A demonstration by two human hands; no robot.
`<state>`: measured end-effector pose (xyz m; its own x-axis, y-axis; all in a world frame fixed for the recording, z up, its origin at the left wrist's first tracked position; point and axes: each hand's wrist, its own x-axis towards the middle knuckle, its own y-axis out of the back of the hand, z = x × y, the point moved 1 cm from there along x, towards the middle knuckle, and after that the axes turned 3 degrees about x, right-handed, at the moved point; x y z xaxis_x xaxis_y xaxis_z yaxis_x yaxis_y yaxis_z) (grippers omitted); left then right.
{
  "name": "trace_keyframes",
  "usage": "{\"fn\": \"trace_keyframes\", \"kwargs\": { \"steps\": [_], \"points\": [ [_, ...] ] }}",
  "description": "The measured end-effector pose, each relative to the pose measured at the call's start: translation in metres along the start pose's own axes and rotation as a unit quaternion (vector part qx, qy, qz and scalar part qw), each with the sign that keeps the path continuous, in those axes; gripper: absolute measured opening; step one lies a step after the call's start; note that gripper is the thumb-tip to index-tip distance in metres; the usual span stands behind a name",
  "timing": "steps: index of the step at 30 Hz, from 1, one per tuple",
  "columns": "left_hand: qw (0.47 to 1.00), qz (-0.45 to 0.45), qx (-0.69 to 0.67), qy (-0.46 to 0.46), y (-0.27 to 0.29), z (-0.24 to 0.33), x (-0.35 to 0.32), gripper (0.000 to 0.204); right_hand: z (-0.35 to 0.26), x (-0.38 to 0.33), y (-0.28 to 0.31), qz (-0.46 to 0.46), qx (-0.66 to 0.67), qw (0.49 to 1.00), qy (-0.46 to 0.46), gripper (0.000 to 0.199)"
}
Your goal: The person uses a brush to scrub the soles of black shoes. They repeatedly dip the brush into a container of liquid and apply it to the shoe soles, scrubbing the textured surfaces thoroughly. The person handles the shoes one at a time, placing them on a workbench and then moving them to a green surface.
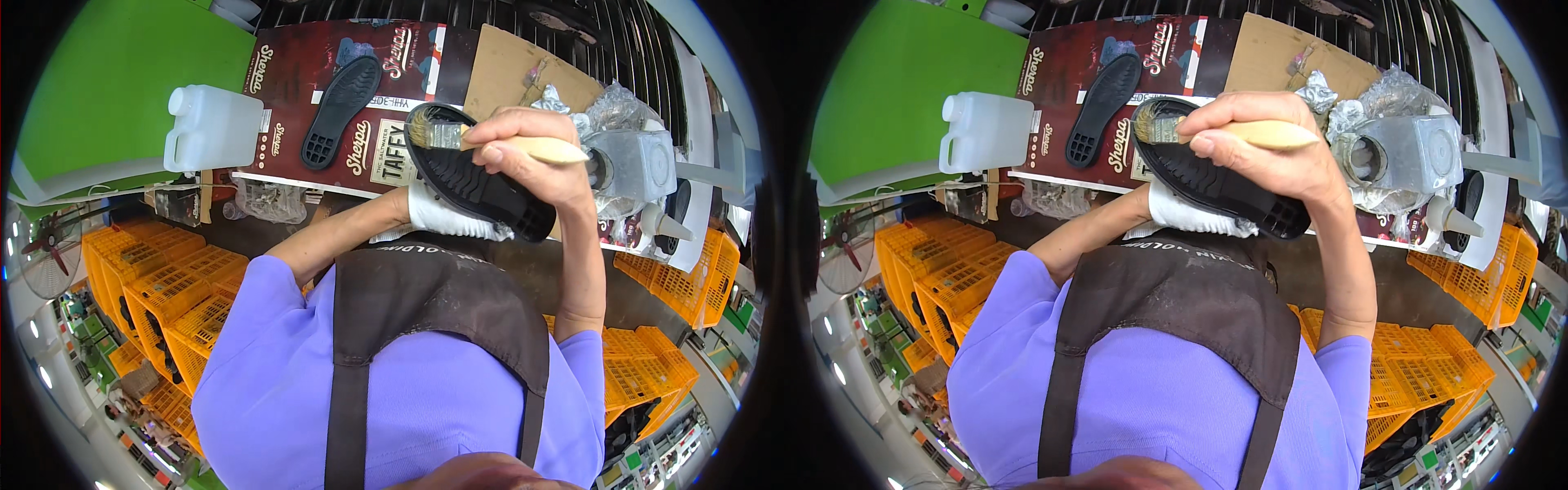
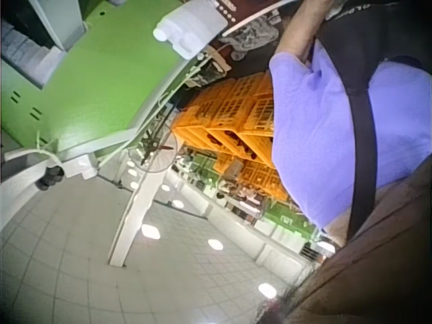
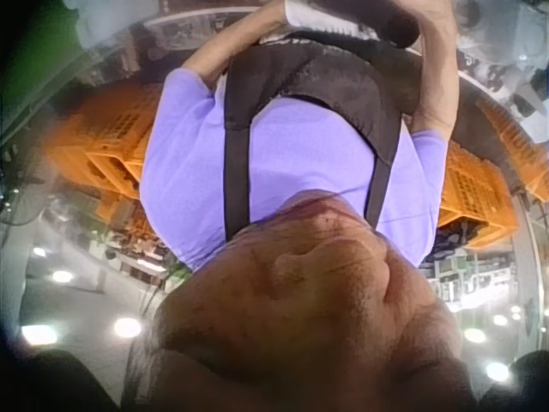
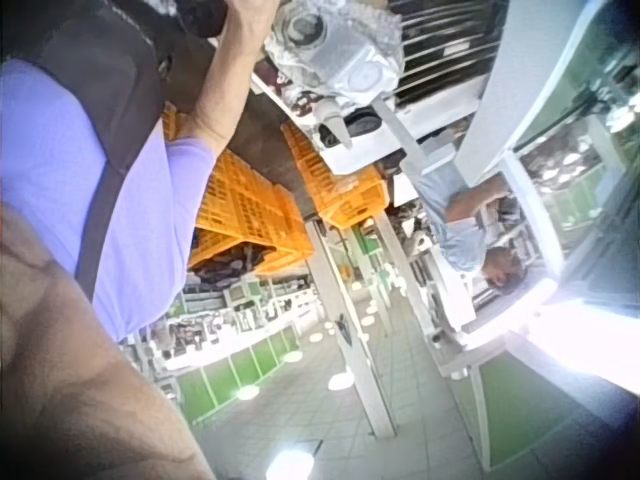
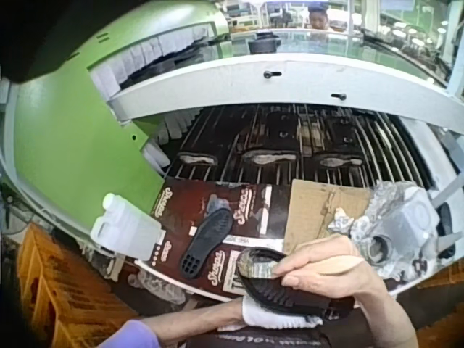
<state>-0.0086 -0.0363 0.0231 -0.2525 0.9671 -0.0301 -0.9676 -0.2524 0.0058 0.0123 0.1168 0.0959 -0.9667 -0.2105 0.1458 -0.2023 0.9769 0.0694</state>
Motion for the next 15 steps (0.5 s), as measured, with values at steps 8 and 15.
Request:
{"fn": "trace_keyframes", "kwargs": {
  "steps": [8, 15],
  "points": [
    [0.993, -0.114, -0.029, -0.028, 0.017, -0.002, 0.001, 0.054, 0.010, 0.009, 0.028, -0.001, 0.013, 0.994, -0.107, 0.020],
    [0.977, 0.034, -0.201, 0.060, 0.042, -0.026, -0.006, 0.029, 0.024, 0.000, 0.021, 0.102, 0.053, 0.987, -0.115, 0.021]
  ]
}}
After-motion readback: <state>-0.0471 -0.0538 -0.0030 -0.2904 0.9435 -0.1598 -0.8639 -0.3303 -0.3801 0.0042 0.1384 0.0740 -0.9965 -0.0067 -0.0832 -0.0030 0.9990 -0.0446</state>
